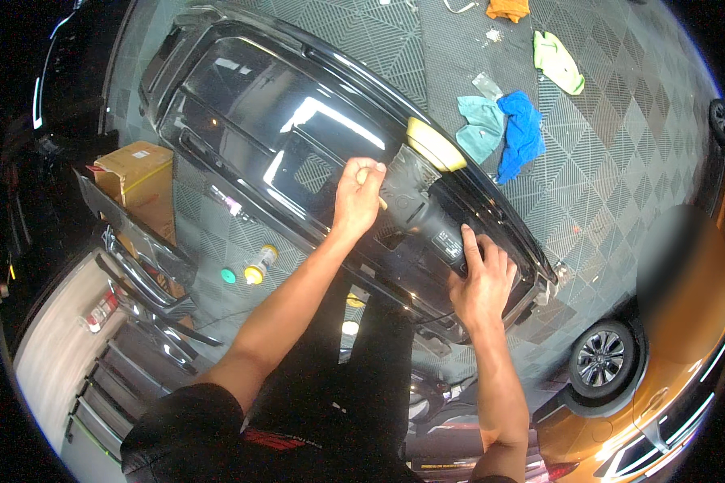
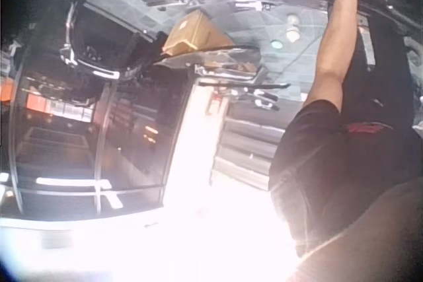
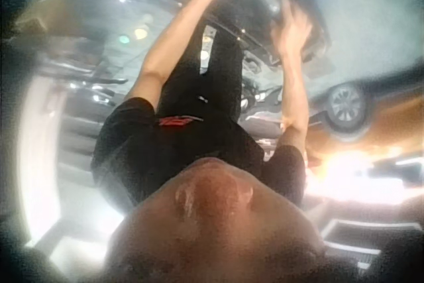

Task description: The person uses a rotary polisher with a yellow pad to buff the surface of a black car bumper. The person moves the polisher across the bumper in overlapping passes, covering the entire visible area.

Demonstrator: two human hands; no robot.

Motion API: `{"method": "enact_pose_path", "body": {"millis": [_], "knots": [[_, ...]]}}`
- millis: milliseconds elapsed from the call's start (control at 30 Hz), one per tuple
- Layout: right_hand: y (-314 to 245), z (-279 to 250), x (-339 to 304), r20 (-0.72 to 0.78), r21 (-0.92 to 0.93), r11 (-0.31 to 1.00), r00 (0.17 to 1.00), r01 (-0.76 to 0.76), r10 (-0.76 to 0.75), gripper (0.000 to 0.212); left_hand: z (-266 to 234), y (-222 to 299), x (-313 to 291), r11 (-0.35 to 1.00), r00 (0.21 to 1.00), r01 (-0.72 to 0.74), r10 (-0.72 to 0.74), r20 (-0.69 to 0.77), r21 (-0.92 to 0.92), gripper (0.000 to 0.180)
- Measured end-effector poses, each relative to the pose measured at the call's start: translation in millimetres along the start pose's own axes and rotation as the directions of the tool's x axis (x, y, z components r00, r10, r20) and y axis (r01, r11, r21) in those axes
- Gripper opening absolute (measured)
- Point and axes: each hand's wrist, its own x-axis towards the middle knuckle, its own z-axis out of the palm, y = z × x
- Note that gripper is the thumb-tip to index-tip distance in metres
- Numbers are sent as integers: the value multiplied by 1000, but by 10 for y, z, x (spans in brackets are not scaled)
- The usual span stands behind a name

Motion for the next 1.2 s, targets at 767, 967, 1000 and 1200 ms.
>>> {"method": "enact_pose_path", "body": {"millis": [767, 967, 1000, 1200], "knots": [[-238, 414, -731, 288, 921, 182, 917, -344, 275, 83, 809, 340, -442, 880, 872, -460, 473, 123, -121, 53], [-322, 392, -654, 306, 942, 56, 914, -331, 266, 66, 916, 539, -516, 843, 826, -535, 507, 245, 61, 26], [-350, 386, -630, 310, 943, 34, 911, -331, 271, 65, 938, 534, -494, 815, 797, -575, 540, 271, 68, 28], [-412, 342, -515, 342, 932, 17, 892, -363, 296, 64, 961, 581, -402, 788, 795, -595, 549, 257, 159, 31]]}}
